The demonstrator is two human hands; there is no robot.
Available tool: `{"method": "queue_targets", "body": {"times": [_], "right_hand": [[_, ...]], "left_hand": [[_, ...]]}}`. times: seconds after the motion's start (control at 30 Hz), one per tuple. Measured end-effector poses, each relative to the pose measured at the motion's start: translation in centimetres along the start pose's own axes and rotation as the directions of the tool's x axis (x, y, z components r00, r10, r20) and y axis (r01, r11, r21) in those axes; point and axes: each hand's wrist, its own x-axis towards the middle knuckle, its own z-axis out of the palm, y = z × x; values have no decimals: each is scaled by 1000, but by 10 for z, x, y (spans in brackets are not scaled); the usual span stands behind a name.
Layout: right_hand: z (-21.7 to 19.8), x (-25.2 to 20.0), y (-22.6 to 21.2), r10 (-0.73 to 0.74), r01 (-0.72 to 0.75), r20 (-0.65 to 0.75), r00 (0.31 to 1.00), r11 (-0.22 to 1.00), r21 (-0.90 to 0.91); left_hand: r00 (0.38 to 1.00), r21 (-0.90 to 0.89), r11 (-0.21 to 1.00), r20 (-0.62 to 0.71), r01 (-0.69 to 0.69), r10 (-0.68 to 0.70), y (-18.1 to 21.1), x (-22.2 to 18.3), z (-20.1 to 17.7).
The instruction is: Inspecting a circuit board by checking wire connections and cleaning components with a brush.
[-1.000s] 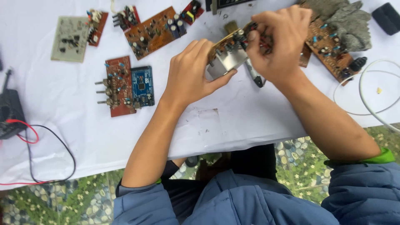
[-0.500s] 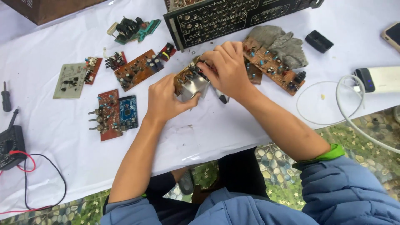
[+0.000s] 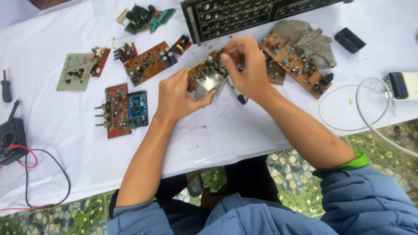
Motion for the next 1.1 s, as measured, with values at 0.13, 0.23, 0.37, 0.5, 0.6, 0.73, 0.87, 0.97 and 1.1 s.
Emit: {"method": "queue_targets", "body": {"times": [0.13,0.23,0.37,0.5,0.6,0.73,0.87,0.97,1.1], "right_hand": [[3,-6,4,114,-115,25,993,989,91],[3,-7,3,161,-164,33,986,956,244],[3,-6,6,229,-233,51,972,916,327],[-1,-5,0,202,-202,17,979,970,135],[-2,-7,6,50,-50,4,999,998,42],[-2,-10,10,-66,66,6,998,997,-40],[-1,-5,14,-73,72,-4,997,992,-103],[0,-12,7,-71,73,16,997,991,-109],[0,-11,8,-193,186,-26,981,968,-165]], "left_hand": [[1000,-15,1000,24,6,-6,0,1,-5],[998,32,998,3,-61,61,0,4,-9],[996,3,996,5,-84,84,-4,3,-11],[998,-23,998,-1,-60,60,-4,3,-9],[998,-15,998,-15,-58,58,-6,1,-5],[996,-18,996,-27,-86,86,-8,-3,-3],[994,-18,994,-5,-109,109,-16,0,-2],[994,-35,993,-10,-112,112,-13,-4,-1],[985,-28,985,-40,-168,167,-10,2,2]]}}
